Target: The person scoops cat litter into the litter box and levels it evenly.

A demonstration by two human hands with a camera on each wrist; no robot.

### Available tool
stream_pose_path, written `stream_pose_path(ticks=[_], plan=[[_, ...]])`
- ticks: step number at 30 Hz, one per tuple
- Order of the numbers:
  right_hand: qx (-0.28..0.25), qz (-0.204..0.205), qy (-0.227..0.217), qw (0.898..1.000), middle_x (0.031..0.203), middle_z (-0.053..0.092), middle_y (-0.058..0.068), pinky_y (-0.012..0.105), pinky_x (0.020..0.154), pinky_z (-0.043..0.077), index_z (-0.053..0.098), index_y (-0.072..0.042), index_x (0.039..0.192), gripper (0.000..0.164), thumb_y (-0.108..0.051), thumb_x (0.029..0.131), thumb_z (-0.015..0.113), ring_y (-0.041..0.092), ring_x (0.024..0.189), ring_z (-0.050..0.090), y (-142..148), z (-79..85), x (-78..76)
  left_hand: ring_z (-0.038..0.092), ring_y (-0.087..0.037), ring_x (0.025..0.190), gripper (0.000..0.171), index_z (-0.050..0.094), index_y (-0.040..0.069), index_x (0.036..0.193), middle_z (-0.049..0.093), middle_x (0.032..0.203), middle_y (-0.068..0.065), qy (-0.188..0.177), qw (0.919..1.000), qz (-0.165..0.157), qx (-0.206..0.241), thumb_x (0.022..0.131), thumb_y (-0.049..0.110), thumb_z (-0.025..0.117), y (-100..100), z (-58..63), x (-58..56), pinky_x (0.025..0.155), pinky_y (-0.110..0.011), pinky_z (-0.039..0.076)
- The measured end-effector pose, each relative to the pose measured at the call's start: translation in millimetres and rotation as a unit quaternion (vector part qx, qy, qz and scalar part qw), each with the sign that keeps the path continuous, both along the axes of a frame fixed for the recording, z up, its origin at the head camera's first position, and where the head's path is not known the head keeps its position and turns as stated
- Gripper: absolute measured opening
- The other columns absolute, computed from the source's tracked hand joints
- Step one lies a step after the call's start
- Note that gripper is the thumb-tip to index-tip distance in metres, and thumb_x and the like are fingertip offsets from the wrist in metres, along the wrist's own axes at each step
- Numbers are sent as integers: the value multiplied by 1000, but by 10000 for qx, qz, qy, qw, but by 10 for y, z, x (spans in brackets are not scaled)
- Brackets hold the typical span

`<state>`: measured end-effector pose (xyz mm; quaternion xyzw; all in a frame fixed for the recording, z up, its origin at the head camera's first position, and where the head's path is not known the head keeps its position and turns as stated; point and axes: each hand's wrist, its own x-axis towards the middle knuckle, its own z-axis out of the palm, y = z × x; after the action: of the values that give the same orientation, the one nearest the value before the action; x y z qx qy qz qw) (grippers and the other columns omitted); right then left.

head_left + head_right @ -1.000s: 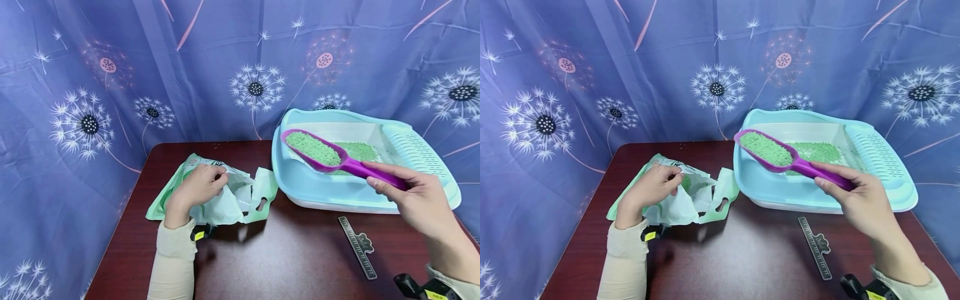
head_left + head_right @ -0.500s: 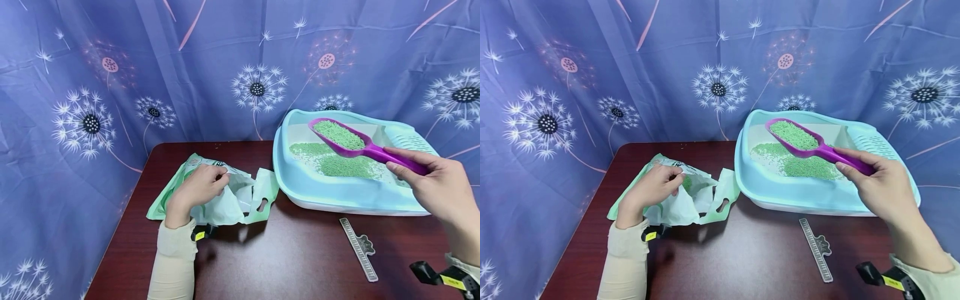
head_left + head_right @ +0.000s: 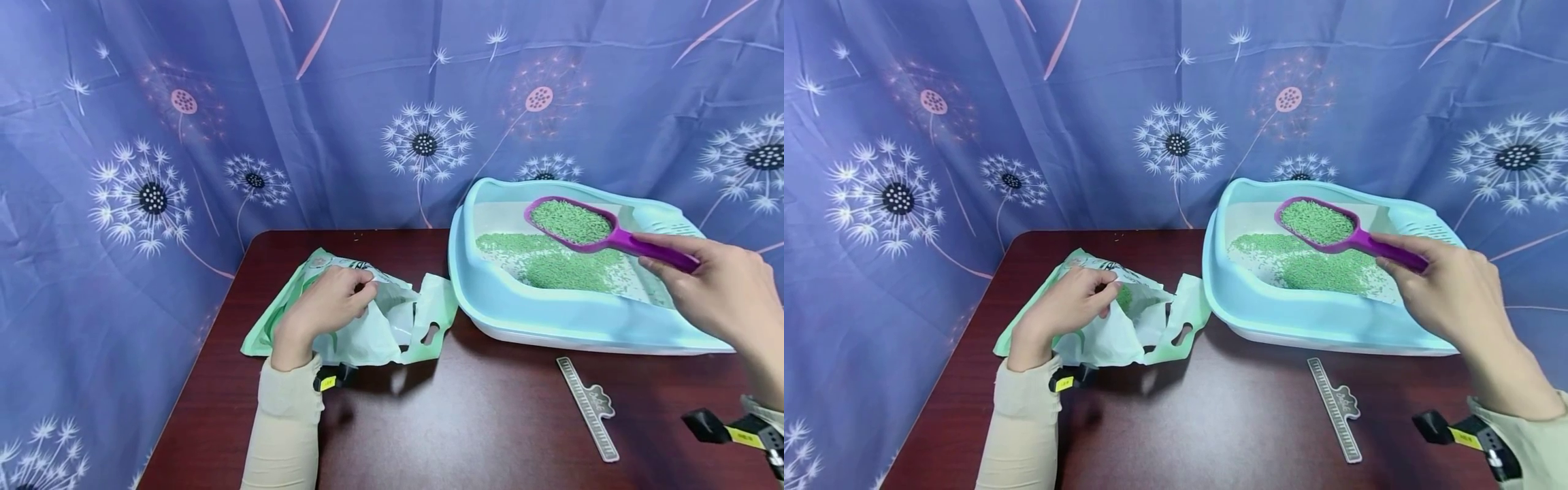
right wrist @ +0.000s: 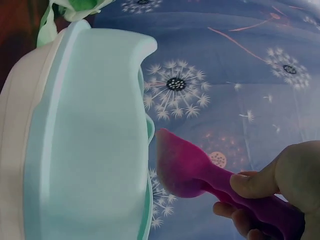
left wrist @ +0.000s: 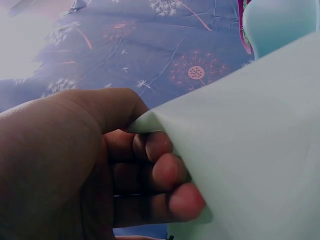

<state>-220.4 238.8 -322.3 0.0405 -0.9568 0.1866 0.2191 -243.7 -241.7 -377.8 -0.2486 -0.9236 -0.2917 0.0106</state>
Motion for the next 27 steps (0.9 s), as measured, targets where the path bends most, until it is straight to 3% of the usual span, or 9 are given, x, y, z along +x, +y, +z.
stream_pose_path(ticks=[4,9,18,24,27], plan=[[246,100,82,9996,74,68,16,38,54,25,73,-20,113,30,-26,83,74,9,56,39,16,27,-49,36,-6,43,36,42,20,58,45,47,10,23,10000,6,-3,95,20,42,-1,-1,-2,48,-25,32],[460,51,1,9989,70,63,13,36,50,24,72,-20,116,31,-25,86,71,21,54,39,27,74,-79,37,-7,43,35,42,20,59,45,47,10,49,10000,3,-14,94,20,43,0,-1,-6,47,-25,31],[754,181,559,9954,77,66,15,32,47,22,73,-14,112,30,-14,82,72,11,52,36,43,151,-114,39,-9,45,36,43,20,58,46,48,10,63,10000,0,-14,94,20,43,0,3,-7,49,-26,32],[838,425,963,9909,96,70,25,28,60,25,73,-2,106,28,-1,78,71,38,73,54,40,150,-153,37,-8,43,37,41,20,58,46,48,9,4,10000,33,1,95,21,42,-3,8,2,48,-26,31],[752,492,1117,9897,96,69,26,29,62,25,73,-1,105,28,3,77,70,3,73,53,55,156,-178,37,-8,44,37,41,20,58,45,47,9,15,10000,56,3,94,20,42,-4,6,2,48,-25,31]])
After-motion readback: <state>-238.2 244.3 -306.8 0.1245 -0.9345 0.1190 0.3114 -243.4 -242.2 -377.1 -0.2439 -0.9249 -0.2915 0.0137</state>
